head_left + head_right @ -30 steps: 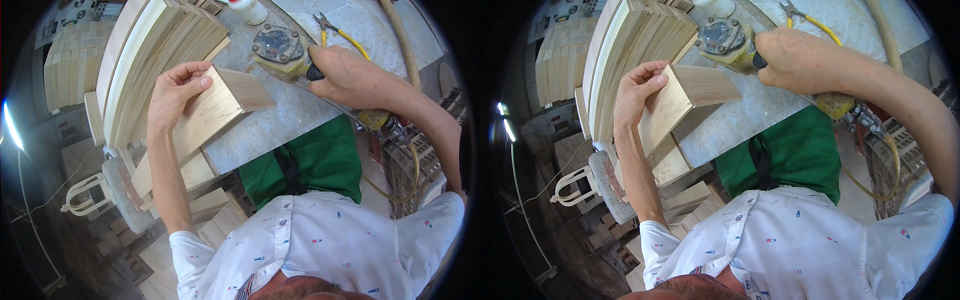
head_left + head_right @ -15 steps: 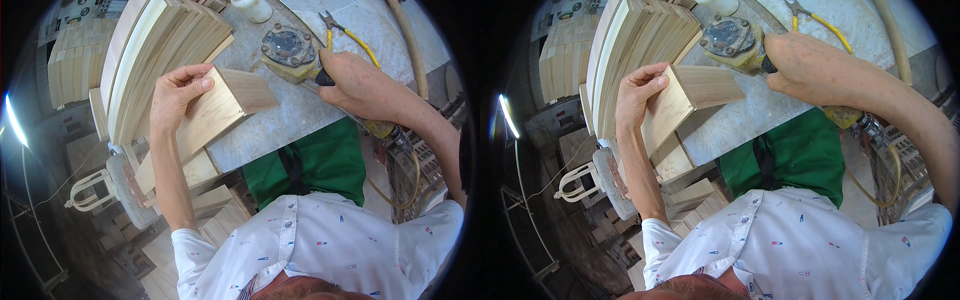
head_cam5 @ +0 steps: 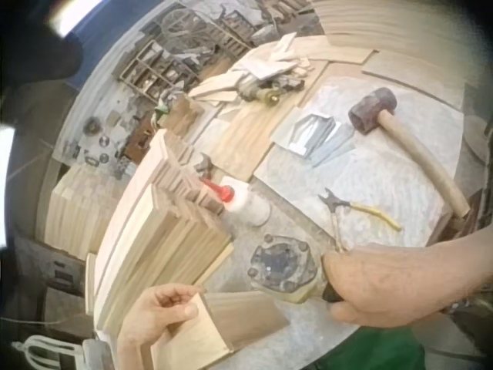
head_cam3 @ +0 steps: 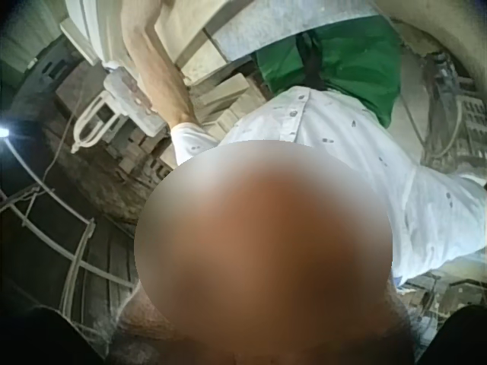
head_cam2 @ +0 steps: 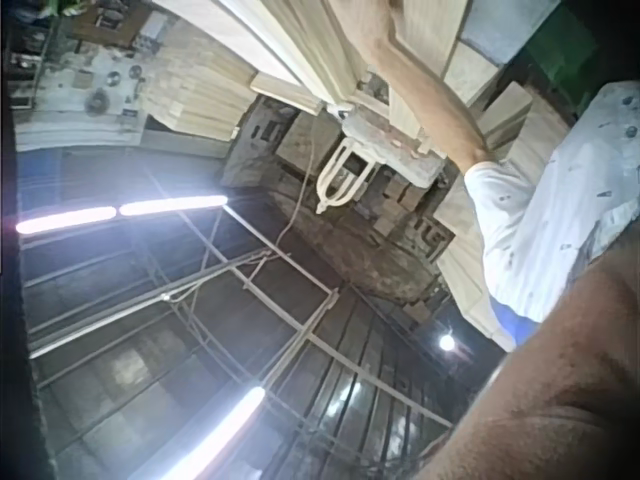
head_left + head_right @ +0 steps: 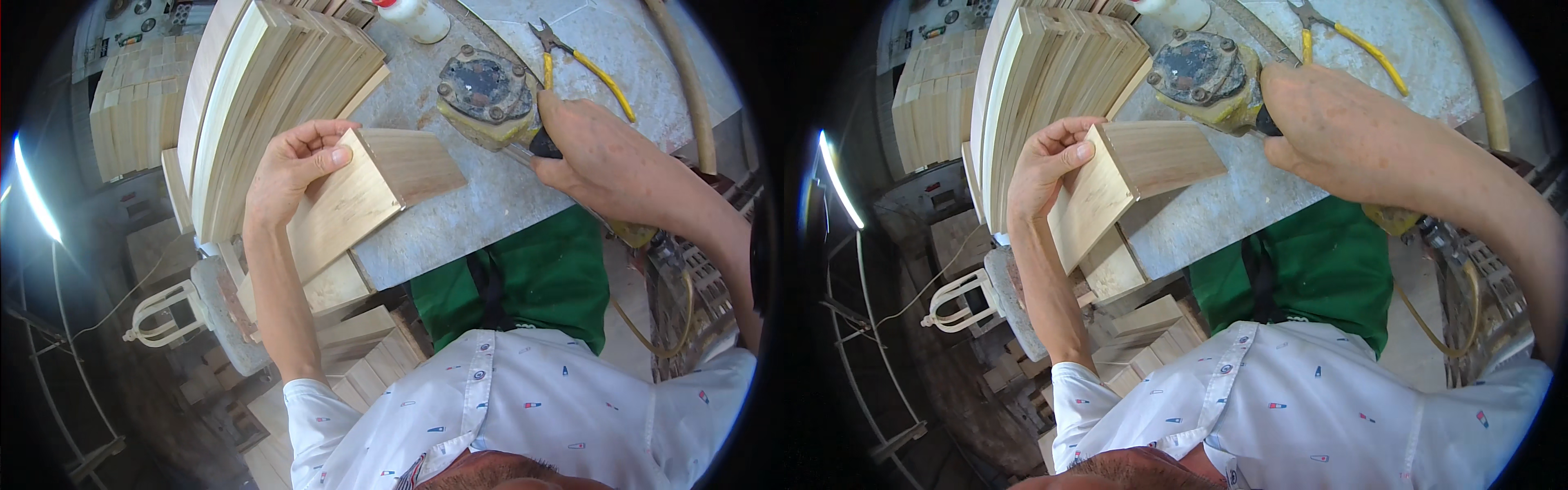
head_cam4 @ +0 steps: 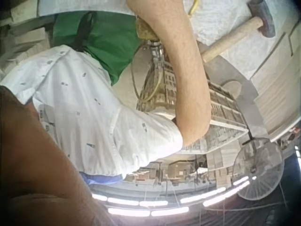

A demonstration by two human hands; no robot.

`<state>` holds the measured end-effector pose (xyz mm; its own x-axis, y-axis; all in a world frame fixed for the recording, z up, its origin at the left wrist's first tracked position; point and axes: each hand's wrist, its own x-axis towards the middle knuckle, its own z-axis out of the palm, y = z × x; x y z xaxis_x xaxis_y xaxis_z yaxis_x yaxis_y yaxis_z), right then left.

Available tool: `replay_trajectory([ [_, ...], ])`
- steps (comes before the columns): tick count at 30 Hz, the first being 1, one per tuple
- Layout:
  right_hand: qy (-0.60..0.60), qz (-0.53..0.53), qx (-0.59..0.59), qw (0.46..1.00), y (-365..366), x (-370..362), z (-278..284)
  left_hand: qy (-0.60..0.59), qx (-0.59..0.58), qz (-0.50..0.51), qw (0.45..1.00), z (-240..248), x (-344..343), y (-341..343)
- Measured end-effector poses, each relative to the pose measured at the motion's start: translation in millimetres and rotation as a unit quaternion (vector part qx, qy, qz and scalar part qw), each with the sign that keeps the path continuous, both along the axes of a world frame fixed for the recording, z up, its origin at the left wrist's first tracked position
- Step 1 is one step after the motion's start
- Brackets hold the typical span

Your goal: Assembling wooden boxes using wood glue and a pneumatic nail gun.

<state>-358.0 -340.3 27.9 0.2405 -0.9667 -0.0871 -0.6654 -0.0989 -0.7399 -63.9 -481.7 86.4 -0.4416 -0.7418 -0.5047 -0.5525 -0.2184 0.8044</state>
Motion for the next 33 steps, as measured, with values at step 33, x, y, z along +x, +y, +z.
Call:
replay_trajectory([
  [33, 0.289, -0.111, 0.038, 0.95, -59, 103, 208, -0.073, -0.221, -0.001, 0.973, -27, 14, 19],
])
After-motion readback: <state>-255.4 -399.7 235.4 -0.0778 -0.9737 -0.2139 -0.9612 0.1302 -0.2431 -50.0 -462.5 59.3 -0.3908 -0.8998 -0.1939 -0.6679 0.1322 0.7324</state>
